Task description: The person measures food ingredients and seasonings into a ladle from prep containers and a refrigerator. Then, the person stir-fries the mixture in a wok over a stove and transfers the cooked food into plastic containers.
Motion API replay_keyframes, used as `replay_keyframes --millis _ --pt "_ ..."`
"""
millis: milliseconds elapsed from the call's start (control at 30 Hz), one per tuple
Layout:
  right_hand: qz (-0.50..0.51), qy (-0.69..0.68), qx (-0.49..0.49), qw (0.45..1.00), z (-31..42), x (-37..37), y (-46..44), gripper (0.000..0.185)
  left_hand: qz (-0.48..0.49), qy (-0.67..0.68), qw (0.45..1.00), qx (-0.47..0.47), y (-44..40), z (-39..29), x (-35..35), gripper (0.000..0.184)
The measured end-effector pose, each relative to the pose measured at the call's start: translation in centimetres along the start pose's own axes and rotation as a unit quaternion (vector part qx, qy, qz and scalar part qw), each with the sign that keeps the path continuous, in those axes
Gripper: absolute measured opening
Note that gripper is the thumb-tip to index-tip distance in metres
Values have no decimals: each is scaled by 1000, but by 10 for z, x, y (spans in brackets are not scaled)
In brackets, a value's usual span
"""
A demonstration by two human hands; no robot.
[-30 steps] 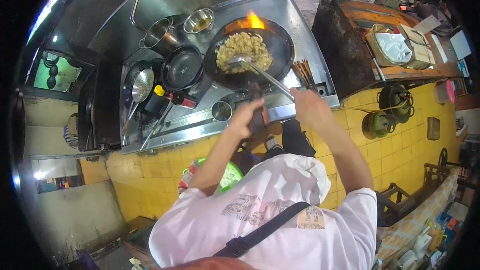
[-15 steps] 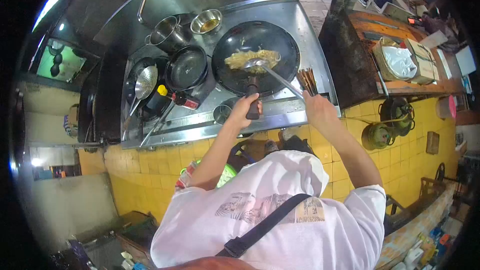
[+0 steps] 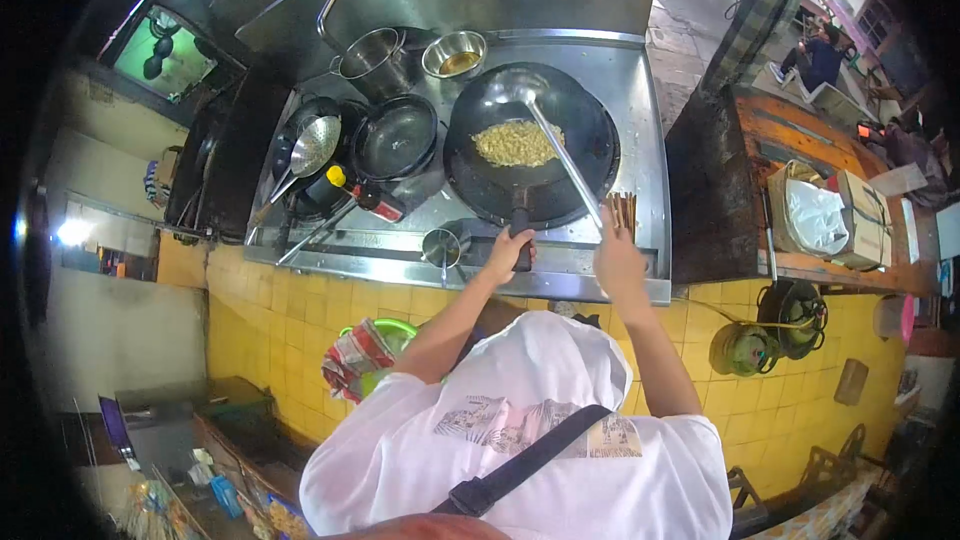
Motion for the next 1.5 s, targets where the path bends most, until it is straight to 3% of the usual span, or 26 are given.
replay_keyframes --millis 67,133,200,233,333,400,467,533,600,633,667,733,800,833,900,933,967,1000,1067,1100,1200,1300,1367,1433,1500 --pt "-14 17 -16 1000 -16 35 -23 54 -13 -13 1000 -5 -10 6 -2 20" --pt "62 55 -20 996 -23 39 -39 54 -27 -26 999 -13 -12 12 -3 23" --pt "77 66 -30 994 -30 14 -48 53 -87 -103 990 41 -5 13 -10 28" --pt "90 22 -30 995 -29 -2 -47 52 -97 -168 980 41 5 10 -10 34" --pt "82 -33 -31 996 -39 -1 -42 49 -146 -195 967 70 27 29 -19 40" --pt "45 -46 46 997 -44 6 -39 48 -172 -150 971 70 44 47 -20 42" --pt "61 -101 53 992 -53 48 -36 48 -197 -107 972 66 63 66 -22 44" --pt "23 -179 -99 979 -44 72 -27 48 -216 -117 963 113 81 79 -21 45" --pt "69 -250 -131 957 -44 67 -33 37 -223 -166 956 97 101 91 -18 41" --pt "249 -500 47 828 -54 73 -41 29 -215 -179 959 45 115 98 -15 38" --pt "396 -675 220 583 -52 78 -37 21 -206 -191 960 -5 128 104 -13 36" --pt "401 -673 203 588 -39 58 -24 16 -221 -184 958 -4 151 121 -17 34" --pt "355 -716 221 559 -45 65 -16 16 -239 -175 955 -7 174 143 -24 32" --pt "322 -689 251 598 -37 59 -8 14 -281 -137 950 -14 187 156 -31 31" --pt "352 -652 240 628 -27 60 -1 14 -334 -90 938 -10 216 182 -43 30" --pt "367 -618 238 654 -23 63 2 14 -348 -31 936 35 233 195 -46 30" --pt "320 -558 166 747 -19 69 -3 14 -360 27 929 80 251 211 -47 29" --pt "325 -586 160 725 -8 69 5 16 -373 39 923 87 268 218 -43 29" --pt "285 -559 75 775 0 70 47 17 -455 4 889 40 310 228 -26 28" --pt "278 -505 -4 817 -2 72 70 18 -482 32 873 66 326 235 -14 28" --pt "370 -495 -28 786 13 36 168 18 -506 95 856 56 360 251 21 28" --pt "474 -455 -143 740 23 20 248 19 -474 177 849 155 386 215 74 29" --pt "607 -428 -116 659 25 2 301 28 -449 213 835 238 399 206 86 28" --pt "709 -358 -167 585 41 4 335 32 -504 137 808 272 432 171 97 28" --pt "796 -286 -211 491 44 -1 370 42 -577 93 733 346 467 156 112 29"
Point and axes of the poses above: each hand's wrist, its own y-axis away from the middle knuckle, its own x-axis out of the palm, z = x × y, the point moved 4 cm from there along -y, towards the middle knuckle, and after that the axes turned 1 degree about -z, right-handed, at the moved point
